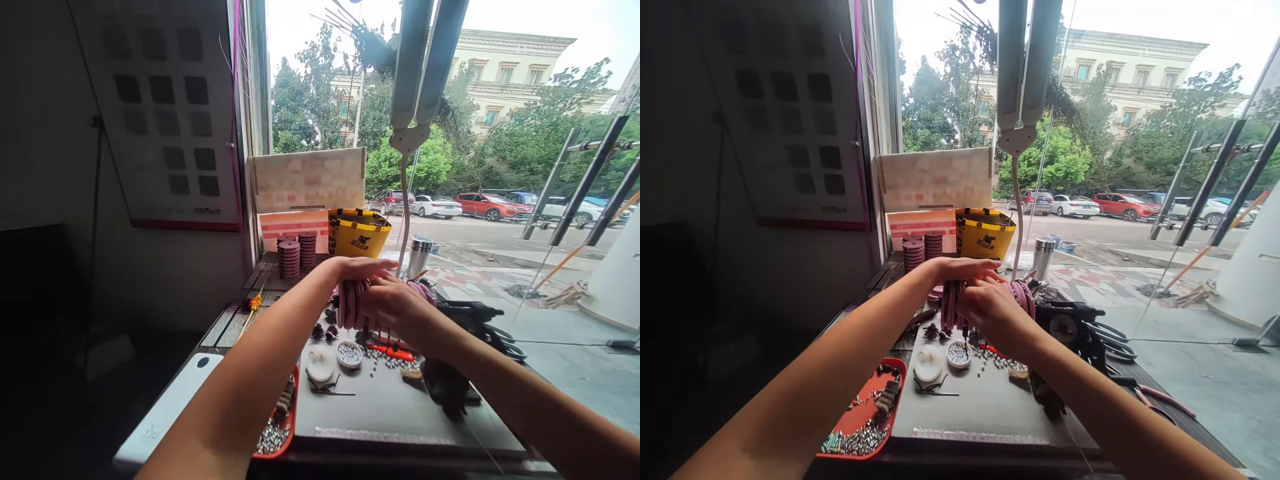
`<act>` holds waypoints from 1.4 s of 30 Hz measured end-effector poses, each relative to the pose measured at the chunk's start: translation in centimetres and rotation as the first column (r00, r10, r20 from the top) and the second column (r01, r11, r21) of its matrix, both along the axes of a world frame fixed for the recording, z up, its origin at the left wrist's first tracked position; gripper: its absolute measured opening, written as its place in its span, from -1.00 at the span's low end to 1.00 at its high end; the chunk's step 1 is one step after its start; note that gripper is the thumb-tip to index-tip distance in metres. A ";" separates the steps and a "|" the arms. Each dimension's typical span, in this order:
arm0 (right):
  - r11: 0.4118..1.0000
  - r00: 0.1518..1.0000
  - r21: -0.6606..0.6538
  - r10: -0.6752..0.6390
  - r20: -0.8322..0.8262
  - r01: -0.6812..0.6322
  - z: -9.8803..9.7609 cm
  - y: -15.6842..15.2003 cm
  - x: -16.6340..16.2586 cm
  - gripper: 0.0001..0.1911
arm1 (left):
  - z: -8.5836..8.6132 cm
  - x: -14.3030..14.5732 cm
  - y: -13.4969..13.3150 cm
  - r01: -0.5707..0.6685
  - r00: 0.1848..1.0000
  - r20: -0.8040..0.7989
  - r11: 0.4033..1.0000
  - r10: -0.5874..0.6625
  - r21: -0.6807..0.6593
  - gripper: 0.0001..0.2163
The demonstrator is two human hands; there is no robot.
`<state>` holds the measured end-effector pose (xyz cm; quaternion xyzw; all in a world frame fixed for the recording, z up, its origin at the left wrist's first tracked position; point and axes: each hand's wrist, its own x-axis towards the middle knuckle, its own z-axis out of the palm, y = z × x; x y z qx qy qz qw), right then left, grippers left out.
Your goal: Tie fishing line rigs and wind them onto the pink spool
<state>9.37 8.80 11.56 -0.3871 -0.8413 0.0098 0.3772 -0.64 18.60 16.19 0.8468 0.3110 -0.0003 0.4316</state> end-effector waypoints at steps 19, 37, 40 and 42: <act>0.987 0.998 0.158 -0.042 0.056 0.032 -0.5 -0.3 -0.2 -0.81 | -0.2 0.1 0.3 -0.032 0.999 0.040 0.995 0.036 -0.090 -0.58; 0.959 0.950 -0.226 -0.100 0.295 0.171 -4.1 -5.7 2.7 -0.76 | 1.6 0.9 -4.9 0.158 0.966 -0.259 0.740 0.022 0.654 -0.46; 0.886 0.853 -0.301 -0.174 0.492 0.354 -9.4 -5.0 2.5 -0.68 | 0.7 0.8 -5.7 0.149 0.971 -0.236 0.643 0.051 0.751 -0.42; 0.866 0.815 -0.260 -0.246 0.524 0.428 -12.3 -3.7 1.8 -0.55 | 0.1 0.7 -5.6 0.129 0.974 -0.214 0.600 0.072 0.790 -0.41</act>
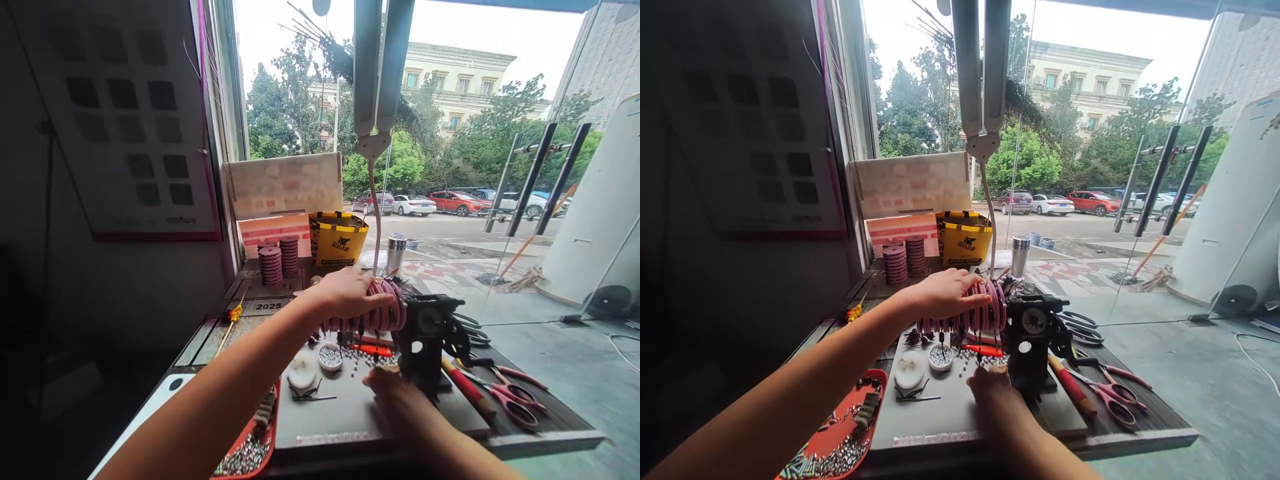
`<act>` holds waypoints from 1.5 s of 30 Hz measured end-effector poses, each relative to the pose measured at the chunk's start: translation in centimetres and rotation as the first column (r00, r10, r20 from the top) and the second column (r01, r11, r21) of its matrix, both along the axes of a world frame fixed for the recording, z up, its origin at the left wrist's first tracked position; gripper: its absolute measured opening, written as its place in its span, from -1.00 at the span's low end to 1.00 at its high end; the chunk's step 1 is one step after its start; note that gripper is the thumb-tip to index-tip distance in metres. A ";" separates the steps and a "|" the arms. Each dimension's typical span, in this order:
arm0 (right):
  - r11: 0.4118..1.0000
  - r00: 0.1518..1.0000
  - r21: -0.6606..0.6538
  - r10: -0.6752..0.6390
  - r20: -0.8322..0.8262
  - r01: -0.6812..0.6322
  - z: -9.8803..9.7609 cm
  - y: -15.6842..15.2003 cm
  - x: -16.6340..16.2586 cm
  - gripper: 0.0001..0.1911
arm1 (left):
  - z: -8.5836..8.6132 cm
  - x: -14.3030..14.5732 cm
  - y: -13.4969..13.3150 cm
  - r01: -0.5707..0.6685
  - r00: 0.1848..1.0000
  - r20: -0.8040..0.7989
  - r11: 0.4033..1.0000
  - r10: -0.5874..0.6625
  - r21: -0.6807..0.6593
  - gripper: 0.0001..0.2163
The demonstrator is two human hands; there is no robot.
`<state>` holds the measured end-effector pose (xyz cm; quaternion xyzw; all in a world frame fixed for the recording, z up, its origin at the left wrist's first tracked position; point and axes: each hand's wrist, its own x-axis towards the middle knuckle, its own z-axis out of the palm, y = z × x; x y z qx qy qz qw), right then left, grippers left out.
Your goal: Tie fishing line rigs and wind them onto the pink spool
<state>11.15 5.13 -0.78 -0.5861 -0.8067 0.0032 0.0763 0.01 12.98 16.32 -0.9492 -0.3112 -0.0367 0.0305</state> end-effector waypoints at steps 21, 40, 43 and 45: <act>0.962 0.986 0.252 0.133 -0.097 -0.105 -3.7 1.3 0.8 -0.56 | -0.6 -0.3 0.3 -0.018 1.000 0.013 0.998 0.017 0.067 -0.36; 0.914 0.938 0.260 0.252 0.239 -0.312 -3.1 3.4 1.3 -0.86 | 0.3 0.2 2.0 0.008 1.000 -0.024 0.991 -0.011 -0.132 -0.44; 0.883 0.909 0.276 0.301 0.288 -0.380 -3.4 3.5 1.4 -0.84 | 0.2 0.1 2.0 0.005 1.000 -0.021 0.990 -0.008 -0.142 -0.46; 0.865 0.892 0.291 0.313 0.327 -0.410 -3.0 3.2 1.3 -0.79 | 0.2 0.1 2.1 0.004 1.000 -0.020 0.989 -0.007 -0.150 -0.46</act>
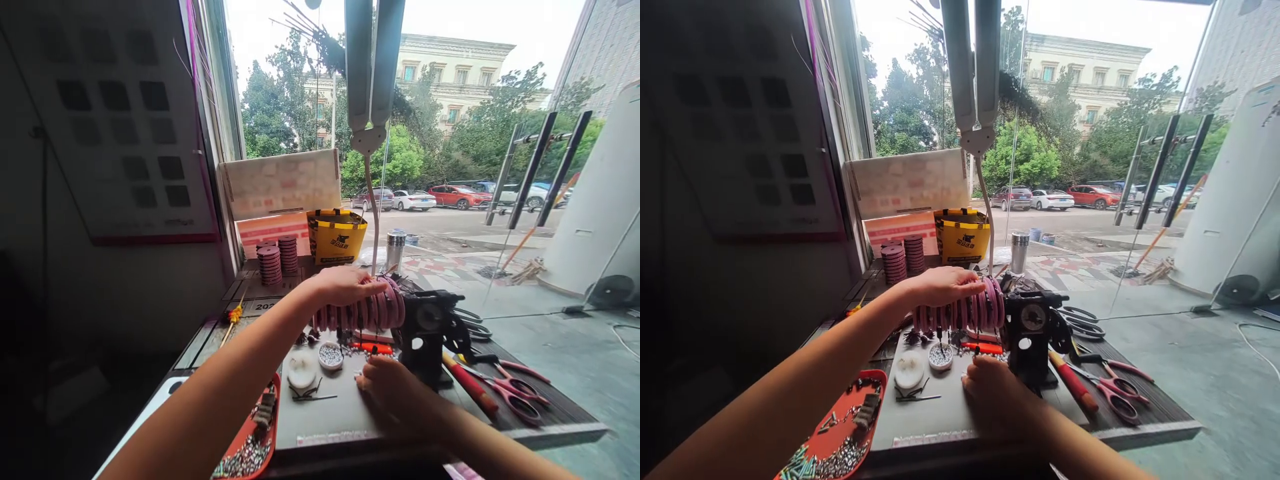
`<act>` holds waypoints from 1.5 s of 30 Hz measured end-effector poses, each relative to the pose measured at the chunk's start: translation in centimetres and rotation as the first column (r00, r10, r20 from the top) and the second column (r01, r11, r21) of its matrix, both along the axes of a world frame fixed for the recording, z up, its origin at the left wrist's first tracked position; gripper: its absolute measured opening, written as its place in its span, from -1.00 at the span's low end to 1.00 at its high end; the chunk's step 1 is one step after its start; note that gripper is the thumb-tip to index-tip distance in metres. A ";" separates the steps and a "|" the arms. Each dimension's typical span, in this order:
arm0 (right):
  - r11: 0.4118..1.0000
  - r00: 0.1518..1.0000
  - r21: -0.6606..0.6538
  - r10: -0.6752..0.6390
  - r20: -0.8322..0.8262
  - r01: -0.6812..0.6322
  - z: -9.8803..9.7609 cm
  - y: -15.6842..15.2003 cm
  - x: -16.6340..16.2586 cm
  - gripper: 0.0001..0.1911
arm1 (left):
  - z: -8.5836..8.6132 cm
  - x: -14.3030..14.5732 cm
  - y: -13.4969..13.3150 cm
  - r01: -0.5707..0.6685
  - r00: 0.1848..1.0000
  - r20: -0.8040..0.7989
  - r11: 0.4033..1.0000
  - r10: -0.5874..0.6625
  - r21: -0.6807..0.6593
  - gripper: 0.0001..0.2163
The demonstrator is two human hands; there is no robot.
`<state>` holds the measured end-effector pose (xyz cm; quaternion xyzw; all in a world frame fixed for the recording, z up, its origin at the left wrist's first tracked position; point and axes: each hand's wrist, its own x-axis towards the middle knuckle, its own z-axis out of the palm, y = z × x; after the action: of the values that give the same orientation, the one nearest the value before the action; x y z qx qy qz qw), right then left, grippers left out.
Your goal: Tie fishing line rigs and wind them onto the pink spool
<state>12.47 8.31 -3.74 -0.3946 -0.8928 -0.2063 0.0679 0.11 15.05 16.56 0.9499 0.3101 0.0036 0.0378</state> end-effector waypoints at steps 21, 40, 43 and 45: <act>0.934 0.174 -0.316 -0.288 -0.942 -0.164 12.8 -4.9 3.5 -0.75 | 1.0 0.5 1.3 -0.084 0.996 -0.054 0.986 0.078 -0.143 -0.58; 0.967 0.430 -0.237 -0.176 -0.886 -0.093 13.0 -2.0 2.9 -0.88 | 0.9 0.7 2.8 -0.083 0.996 -0.059 0.943 0.067 -0.322 -0.52; 0.973 0.456 -0.222 -0.173 -0.873 -0.057 12.9 -2.0 2.6 -0.88 | 0.9 0.7 2.9 -0.090 0.996 -0.050 0.935 0.077 -0.344 -0.53; 0.976 0.471 -0.212 -0.167 -0.866 -0.043 12.9 -2.0 2.5 -0.89 | 0.8 0.7 2.9 -0.100 0.995 -0.048 0.925 0.088 -0.368 -0.53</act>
<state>15.01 6.27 9.18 -0.4813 -0.7322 0.1160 0.4678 0.83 17.96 17.36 0.9098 0.3509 -0.0676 0.2109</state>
